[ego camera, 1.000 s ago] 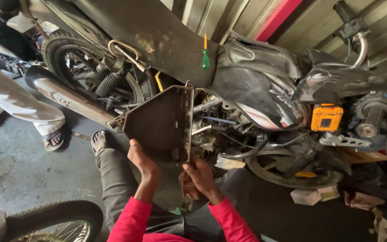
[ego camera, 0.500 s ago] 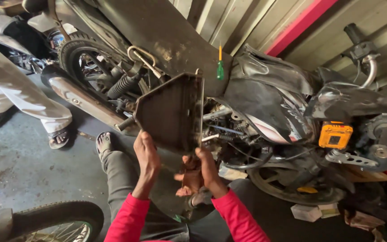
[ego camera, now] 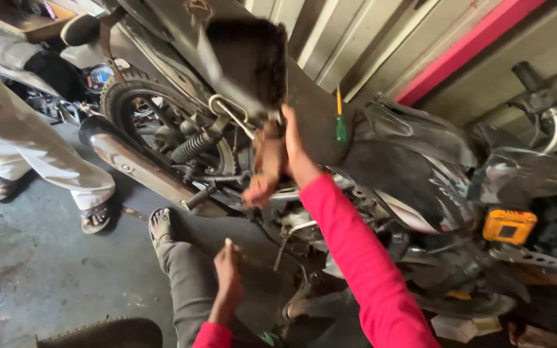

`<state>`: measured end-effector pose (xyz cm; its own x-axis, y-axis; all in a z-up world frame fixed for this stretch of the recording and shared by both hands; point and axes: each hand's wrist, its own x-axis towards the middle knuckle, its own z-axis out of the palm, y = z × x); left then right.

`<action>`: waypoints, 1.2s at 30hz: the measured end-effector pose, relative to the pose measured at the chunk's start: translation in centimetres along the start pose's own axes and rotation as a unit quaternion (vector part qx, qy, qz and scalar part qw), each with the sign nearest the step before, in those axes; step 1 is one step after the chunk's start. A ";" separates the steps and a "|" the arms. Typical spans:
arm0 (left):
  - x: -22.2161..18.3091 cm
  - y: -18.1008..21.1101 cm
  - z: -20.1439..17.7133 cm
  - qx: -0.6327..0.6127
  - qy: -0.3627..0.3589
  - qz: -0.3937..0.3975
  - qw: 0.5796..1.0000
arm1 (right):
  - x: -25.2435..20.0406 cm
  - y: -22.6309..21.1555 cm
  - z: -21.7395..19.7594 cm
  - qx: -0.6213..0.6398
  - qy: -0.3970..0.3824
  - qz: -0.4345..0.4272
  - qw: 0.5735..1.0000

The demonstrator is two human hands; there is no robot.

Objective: Cleaning and inspecting a motorcycle air filter and housing.

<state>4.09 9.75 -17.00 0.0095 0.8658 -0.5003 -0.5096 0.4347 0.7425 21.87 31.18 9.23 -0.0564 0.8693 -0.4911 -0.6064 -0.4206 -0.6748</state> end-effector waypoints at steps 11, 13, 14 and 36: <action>0.8 -4.9 0.7 0.210 -0.054 -0.009 0.976 | 10.4 -5.7 5.0 -0.059 0.106 -0.051 0.991; 0.2 -3.8 1.2 0.228 -0.051 -0.021 0.972 | 10.8 -5.5 4.2 -0.065 0.113 -0.040 0.991; 0.1 -3.6 1.5 0.236 -0.049 -0.024 0.970 | 10.9 -5.5 3.7 -0.069 0.111 -0.040 0.991; 0.9 -5.8 -0.4 0.279 -0.079 0.010 0.957 | -8.5 -14.4 -3.6 -0.247 0.027 -0.489 0.836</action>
<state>6.70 7.90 -21.94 0.1562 0.8829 -0.4428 0.0282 0.4441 0.8955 33.89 28.92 21.12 0.3194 0.8525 0.4138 0.0604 0.4175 -0.9067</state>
